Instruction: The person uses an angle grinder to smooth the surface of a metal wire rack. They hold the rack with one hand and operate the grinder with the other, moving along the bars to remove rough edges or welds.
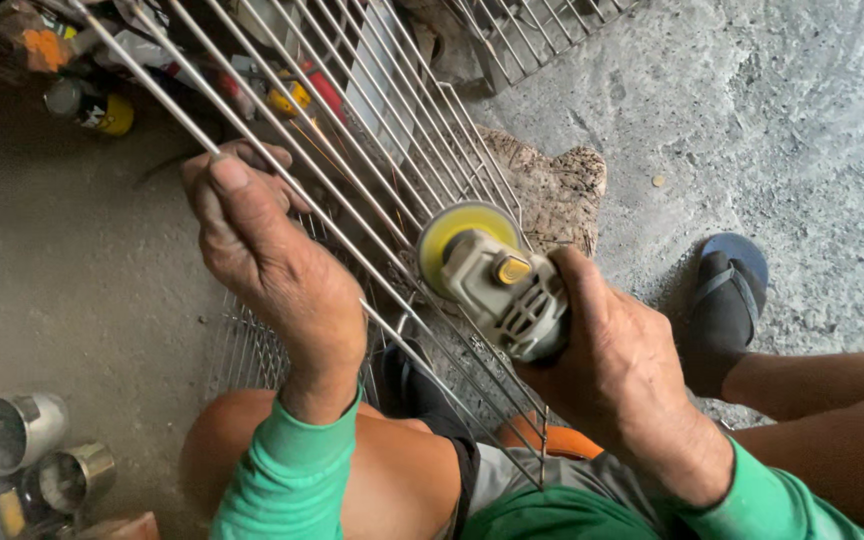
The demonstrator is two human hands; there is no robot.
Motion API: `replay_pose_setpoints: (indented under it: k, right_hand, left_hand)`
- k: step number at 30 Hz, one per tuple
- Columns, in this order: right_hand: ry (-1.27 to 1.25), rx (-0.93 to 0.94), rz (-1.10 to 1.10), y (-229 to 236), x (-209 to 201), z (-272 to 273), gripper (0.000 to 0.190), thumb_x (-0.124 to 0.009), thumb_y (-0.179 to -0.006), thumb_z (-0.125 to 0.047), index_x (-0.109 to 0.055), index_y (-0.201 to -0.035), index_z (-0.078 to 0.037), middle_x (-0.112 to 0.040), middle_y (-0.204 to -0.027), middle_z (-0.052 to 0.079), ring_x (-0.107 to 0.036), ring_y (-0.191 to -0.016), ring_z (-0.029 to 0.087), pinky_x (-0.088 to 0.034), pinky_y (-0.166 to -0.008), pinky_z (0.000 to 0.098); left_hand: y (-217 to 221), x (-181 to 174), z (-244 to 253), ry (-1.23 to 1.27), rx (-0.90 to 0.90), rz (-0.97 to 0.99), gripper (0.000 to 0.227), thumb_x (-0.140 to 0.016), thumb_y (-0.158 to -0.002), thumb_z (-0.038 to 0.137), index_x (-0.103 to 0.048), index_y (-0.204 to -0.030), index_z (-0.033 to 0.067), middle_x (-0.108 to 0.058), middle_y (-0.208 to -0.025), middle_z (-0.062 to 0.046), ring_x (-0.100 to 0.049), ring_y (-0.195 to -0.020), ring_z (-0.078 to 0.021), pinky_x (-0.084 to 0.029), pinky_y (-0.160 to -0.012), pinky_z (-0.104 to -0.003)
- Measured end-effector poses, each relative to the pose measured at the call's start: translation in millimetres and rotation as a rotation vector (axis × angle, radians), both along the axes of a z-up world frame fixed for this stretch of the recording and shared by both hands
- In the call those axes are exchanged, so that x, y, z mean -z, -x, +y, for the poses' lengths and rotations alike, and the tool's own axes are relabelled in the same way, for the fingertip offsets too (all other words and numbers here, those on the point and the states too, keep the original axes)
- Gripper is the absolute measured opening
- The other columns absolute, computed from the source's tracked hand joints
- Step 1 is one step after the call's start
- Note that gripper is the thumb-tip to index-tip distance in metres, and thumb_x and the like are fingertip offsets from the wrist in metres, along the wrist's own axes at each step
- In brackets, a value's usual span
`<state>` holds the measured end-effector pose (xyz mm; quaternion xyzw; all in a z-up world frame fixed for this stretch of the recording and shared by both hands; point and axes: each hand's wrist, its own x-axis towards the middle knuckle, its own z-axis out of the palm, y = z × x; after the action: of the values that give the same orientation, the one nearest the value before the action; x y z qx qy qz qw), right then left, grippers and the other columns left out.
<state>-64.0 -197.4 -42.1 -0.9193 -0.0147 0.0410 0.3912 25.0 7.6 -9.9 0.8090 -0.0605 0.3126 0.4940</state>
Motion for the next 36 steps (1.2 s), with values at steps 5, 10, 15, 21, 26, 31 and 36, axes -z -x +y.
replay_pose_setpoints:
  k: [5, 10, 15, 21, 26, 31, 36]
  right_hand:
    - [-0.139, 0.053, 0.265, 5, 8, -5, 0.090, -0.093, -0.065, -0.036, -0.043, -0.137, -0.014, -0.074, -0.093, 0.017, -0.074, -0.087, 0.039, -0.059, -0.070, 0.0457]
    - [-0.316, 0.066, 0.306, -2, 18, -8, 0.089, -0.091, -0.059, -0.029, -0.042, -0.131, -0.010, -0.075, -0.098, 0.018, -0.076, -0.092, 0.036, -0.060, -0.074, 0.0451]
    - [-0.122, 0.076, 0.165, 3, 19, -3, 0.086, -0.089, -0.066, -0.028, -0.041, -0.134, -0.007, -0.073, -0.098, 0.021, -0.072, -0.087, 0.041, -0.058, -0.069, 0.0480]
    - [0.015, 0.038, -0.073, 10, 15, 1, 0.081, -0.088, -0.067, -0.026, -0.045, -0.131, -0.002, -0.072, -0.091, 0.019, -0.071, -0.079, 0.040, -0.056, -0.064, 0.0484]
    - [0.034, 0.059, -0.086, 12, 20, 4, 0.081, -0.090, -0.063, -0.027, -0.048, -0.128, -0.001, -0.071, -0.088, 0.020, -0.070, -0.078, 0.041, -0.055, -0.064, 0.0491]
    - [0.024, 0.062, -0.076, 16, 21, 3, 0.080, -0.089, -0.062, -0.024, -0.049, -0.128, -0.002, -0.071, -0.090, 0.020, -0.070, -0.080, 0.041, -0.055, -0.065, 0.0493]
    - [0.052, 0.016, -0.049, 20, 18, 3, 0.075, -0.090, -0.062, -0.025, -0.050, -0.123, -0.003, -0.071, -0.093, 0.019, -0.070, -0.082, 0.041, -0.055, -0.067, 0.0494]
  left_hand:
    - [0, 2, 4, 0.059, -0.042, 0.048, 0.039, -0.035, -0.123, 0.033, -0.058, -0.106, 0.0051, -0.047, -0.076, 0.001, -0.043, -0.066, -0.0065, -0.037, -0.063, -0.024]
    - [6, -1, 4, 0.082, 0.023, 0.007, 0.041, -0.038, -0.126, 0.032, -0.055, -0.103, 0.0029, -0.055, -0.086, -0.003, -0.050, -0.070, -0.0087, -0.045, -0.067, -0.026]
    - [17, -3, -2, 0.111, 0.106, 0.067, 0.030, -0.042, -0.125, 0.026, -0.050, -0.107, 0.0031, -0.056, -0.088, -0.004, -0.050, -0.067, -0.0081, -0.044, -0.063, -0.024]
    - [17, -5, -12, 0.081, 0.097, 0.081, 0.030, -0.038, -0.125, 0.021, -0.041, -0.098, 0.0068, -0.053, -0.080, -0.002, -0.048, -0.064, -0.0068, -0.040, -0.059, -0.021]
    - [18, -6, -17, 0.132, 0.096, 0.066, 0.034, -0.038, -0.128, 0.021, -0.041, -0.098, 0.0063, -0.053, -0.080, -0.003, -0.046, -0.065, -0.0062, -0.037, -0.061, -0.021]
    - [21, -4, -22, 0.246, 0.047, 0.108, 0.029, -0.039, -0.124, 0.022, -0.045, -0.100, 0.0063, -0.053, -0.082, -0.001, -0.047, -0.063, -0.0042, -0.038, -0.053, -0.018]
    - [19, -3, -22, 0.223, 0.054, 0.083, 0.032, -0.039, -0.126, 0.024, -0.045, -0.100, 0.0067, -0.054, -0.085, -0.001, -0.049, -0.064, -0.0043, -0.039, -0.053, -0.017]
